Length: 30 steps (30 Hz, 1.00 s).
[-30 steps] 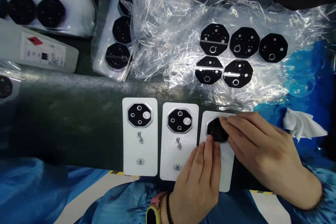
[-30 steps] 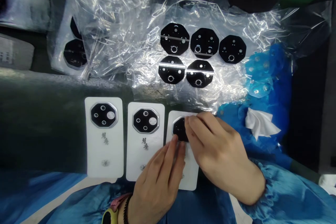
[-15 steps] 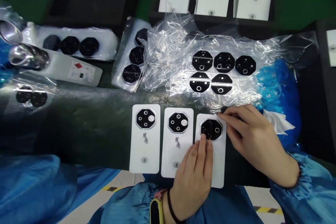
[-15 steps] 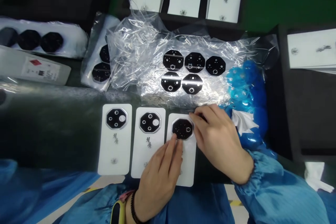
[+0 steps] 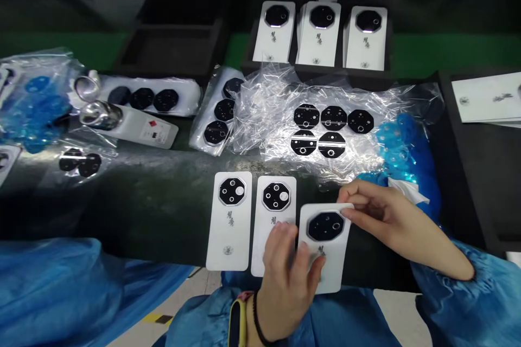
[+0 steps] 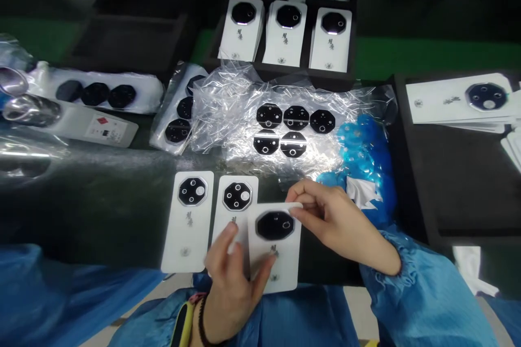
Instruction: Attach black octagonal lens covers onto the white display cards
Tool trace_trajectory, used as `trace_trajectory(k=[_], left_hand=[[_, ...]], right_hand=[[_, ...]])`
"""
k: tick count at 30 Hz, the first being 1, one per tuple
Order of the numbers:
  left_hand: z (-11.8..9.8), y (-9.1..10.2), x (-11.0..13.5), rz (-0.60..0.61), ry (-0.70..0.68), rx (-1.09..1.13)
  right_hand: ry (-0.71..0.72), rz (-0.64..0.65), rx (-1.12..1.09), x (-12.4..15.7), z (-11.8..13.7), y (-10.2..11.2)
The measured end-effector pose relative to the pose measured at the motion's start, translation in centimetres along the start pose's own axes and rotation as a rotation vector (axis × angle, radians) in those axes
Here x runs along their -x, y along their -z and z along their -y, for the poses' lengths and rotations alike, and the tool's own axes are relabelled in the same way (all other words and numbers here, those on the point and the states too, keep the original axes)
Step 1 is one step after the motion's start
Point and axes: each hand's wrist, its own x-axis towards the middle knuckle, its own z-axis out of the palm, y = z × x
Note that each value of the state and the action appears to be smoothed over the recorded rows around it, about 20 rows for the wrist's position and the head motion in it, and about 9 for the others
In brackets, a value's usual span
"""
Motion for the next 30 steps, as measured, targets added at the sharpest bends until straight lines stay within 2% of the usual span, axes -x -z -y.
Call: trace_trajectory(k=[1,3,5,6,9,16,20,30], left_hand=[[0.2,0.7,-0.7,0.031,0.085,0.087],[0.6,2.2,-2.5,0.168,0.221,0.336],[0.9,3.5,-4.2,0.322,0.262,0.535],[1.0,4.0,-4.9,0.339,0.264,0.582],[0.7,4.7,-5.9,0.304,0.23,0.606],[-0.1,5.1,-5.5,0.252,0.168,0.623],[-0.3,5.5,-5.6,0.247,0.173,0.602],[-0.3,5.2,-5.4,0.232,0.153,0.585]], right_hand=[[0.01,-0.003,-0.004,0.2,0.3,0.0],[0.069,-0.017,-0.01,0.6,0.8,-0.1],[0.142,-0.031,-0.013,1.1,1.2,-0.3],[0.173,-0.039,-0.005,1.3,1.3,-0.3],[0.241,-0.045,0.046,1.8,1.4,-0.4],[0.399,-0.071,0.177,2.3,1.5,-0.6],[0.418,-0.078,0.214,2.7,1.6,-0.7],[0.388,-0.052,0.122,3.0,1.3,-0.8]])
